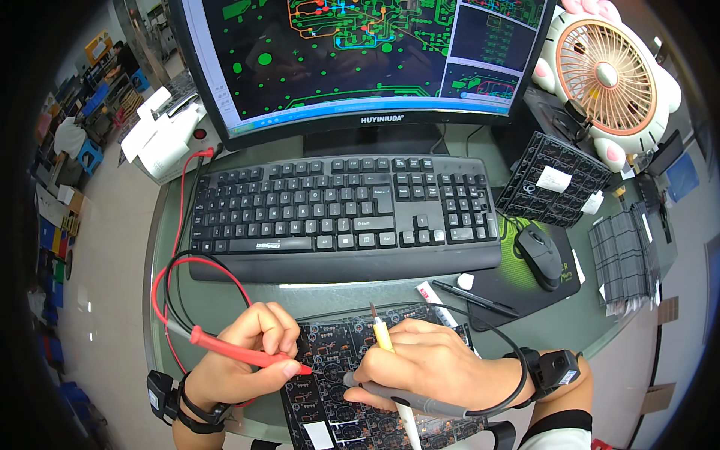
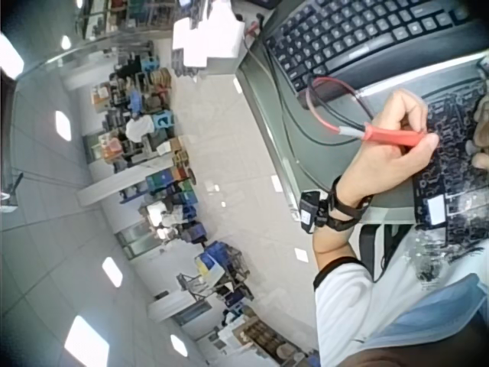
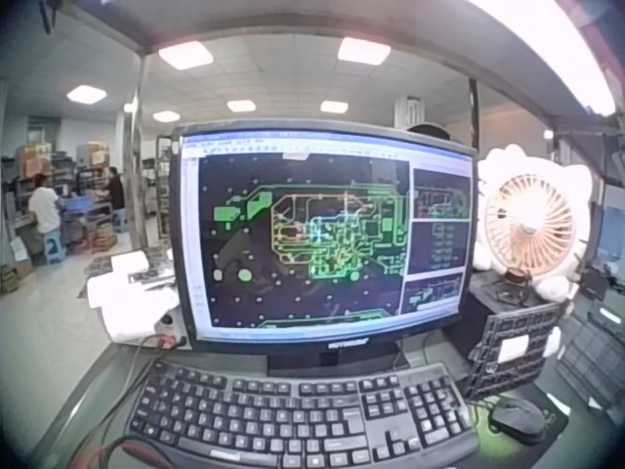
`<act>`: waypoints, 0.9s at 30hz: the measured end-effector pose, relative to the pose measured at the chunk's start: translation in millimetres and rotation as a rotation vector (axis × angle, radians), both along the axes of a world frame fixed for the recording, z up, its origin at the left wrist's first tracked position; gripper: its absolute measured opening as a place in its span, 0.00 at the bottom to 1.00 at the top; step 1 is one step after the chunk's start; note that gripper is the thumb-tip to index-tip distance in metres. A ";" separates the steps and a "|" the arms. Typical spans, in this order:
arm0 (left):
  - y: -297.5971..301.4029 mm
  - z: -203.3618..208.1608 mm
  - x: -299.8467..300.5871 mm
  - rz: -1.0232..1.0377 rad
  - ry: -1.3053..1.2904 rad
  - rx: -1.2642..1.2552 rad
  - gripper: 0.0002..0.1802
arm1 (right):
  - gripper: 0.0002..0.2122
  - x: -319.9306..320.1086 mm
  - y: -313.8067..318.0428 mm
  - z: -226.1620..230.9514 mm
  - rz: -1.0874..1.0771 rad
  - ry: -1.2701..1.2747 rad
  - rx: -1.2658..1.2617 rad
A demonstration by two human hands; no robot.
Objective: Inspecting and marking specific components on a printed circuit board panel using a test probe and a marker while referencing designs on a monitor.
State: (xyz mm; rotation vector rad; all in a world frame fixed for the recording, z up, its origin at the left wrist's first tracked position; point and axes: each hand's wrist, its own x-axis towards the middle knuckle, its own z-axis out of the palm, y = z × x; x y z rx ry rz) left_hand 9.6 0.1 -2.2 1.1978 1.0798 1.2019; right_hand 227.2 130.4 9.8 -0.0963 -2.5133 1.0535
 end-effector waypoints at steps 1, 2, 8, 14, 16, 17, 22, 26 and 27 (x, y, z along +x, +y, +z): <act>-0.3 -0.7 0.4 0.007 -0.015 -0.006 0.16 | 0.11 0.2 -0.5 0.7 0.003 -0.007 -0.016; -1.0 -1.5 1.0 0.014 -0.029 -0.013 0.16 | 0.11 -0.1 0.3 1.7 0.012 -0.018 -0.045; -5.7 12.0 1.7 -0.063 -0.177 -0.101 0.23 | 0.11 -12.2 5.1 21.6 0.014 -0.176 -0.374; -10.6 17.3 11.1 -0.142 -0.129 -0.142 0.23 | 0.14 -19.1 5.6 56.5 0.038 -0.165 -0.574; -15.4 14.7 6.5 -0.017 -0.227 -0.138 0.12 | 0.13 -0.8 15.0 71.0 -0.071 -0.263 -0.532; -14.3 12.7 4.7 0.011 -0.312 -0.094 0.10 | 0.12 12.9 18.6 72.2 -0.133 -0.220 -0.478; -4.0 3.3 3.7 0.113 -0.649 0.134 0.13 | 0.08 81.2 42.0 36.9 -0.410 -0.353 0.095; -2.8 -0.4 -4.0 -0.014 -0.744 0.220 0.15 | 0.11 95.1 24.6 11.6 -0.397 -0.541 0.216; -1.4 -0.9 -3.1 -0.003 -0.722 0.207 0.20 | 0.12 96.2 20.9 2.3 -0.413 -0.550 0.253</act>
